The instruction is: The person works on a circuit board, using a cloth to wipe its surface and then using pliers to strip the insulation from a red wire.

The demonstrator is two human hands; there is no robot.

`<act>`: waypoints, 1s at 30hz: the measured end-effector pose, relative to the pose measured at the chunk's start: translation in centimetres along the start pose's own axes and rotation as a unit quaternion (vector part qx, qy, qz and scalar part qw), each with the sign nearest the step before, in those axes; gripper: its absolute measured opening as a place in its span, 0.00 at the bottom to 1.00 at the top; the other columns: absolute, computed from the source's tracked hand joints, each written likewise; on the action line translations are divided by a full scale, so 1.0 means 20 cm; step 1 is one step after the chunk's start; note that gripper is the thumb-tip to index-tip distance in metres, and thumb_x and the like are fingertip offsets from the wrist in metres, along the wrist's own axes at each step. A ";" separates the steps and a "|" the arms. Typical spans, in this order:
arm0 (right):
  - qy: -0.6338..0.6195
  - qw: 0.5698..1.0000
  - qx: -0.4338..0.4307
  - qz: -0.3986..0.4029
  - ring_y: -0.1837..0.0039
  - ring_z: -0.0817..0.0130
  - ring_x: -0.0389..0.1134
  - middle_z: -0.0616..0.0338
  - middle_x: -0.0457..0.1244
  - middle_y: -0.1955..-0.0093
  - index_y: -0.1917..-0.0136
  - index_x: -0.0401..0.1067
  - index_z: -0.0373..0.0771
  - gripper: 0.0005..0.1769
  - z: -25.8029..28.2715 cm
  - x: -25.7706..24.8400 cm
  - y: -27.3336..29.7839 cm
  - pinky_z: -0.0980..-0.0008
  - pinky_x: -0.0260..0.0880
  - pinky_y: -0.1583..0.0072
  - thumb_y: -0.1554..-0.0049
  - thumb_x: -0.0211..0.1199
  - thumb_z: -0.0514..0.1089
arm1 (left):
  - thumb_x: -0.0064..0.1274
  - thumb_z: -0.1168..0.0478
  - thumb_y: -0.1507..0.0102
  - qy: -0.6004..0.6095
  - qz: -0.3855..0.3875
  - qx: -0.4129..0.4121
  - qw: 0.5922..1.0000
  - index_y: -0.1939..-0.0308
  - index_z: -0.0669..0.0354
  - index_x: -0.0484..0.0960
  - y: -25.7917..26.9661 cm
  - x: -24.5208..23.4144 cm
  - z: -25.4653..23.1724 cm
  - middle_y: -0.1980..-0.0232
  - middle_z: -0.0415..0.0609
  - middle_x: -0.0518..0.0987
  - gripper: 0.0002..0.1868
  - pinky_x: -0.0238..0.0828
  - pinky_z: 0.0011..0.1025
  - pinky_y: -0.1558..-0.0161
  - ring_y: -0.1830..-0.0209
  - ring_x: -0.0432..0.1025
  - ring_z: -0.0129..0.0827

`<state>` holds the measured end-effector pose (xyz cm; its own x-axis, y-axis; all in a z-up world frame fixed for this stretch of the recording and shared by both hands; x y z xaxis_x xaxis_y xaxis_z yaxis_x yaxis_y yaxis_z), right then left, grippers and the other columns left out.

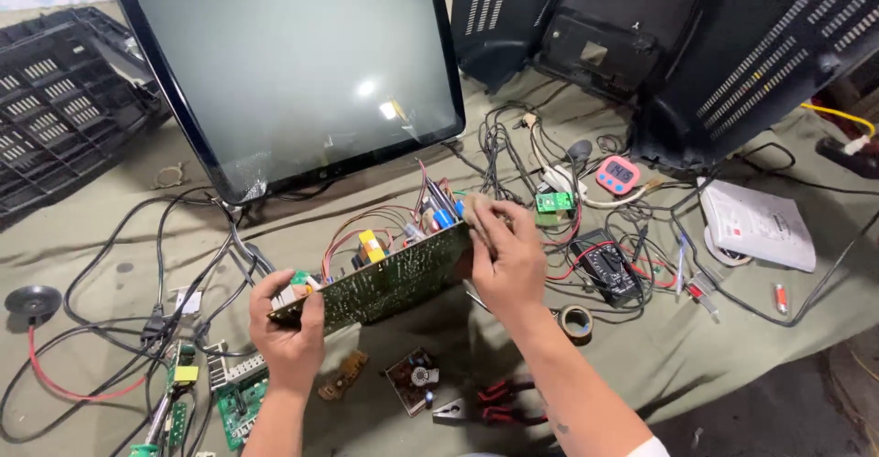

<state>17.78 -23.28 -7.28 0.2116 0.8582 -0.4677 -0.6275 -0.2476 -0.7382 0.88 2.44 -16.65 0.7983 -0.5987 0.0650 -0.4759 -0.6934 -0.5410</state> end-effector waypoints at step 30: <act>0.001 0.961 -0.272 0.059 0.50 0.58 0.74 0.54 0.71 0.42 0.44 0.80 0.41 0.15 0.70 0.24 0.04 0.66 0.75 0.51 0.44 0.61 0.38 | 0.23 0.23 0.35 0.093 0.037 0.083 0.991 0.37 0.67 0.74 -0.13 0.06 -0.12 0.57 0.60 0.81 0.51 0.76 0.35 0.60 0.67 0.74 0.37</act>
<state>7.81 -13.02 -3.41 0.1646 0.8094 -0.5638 -0.1634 -0.5413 -0.8248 2.11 2.52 -13.15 0.6737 -0.7202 0.1657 -0.4507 -0.5781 -0.6802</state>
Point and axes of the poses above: each hand's wrist, its own y-axis away from the middle knuckle, its own x-axis out of the palm, z = x × y, the point moved 5 cm from there along -y, towards the middle knuckle
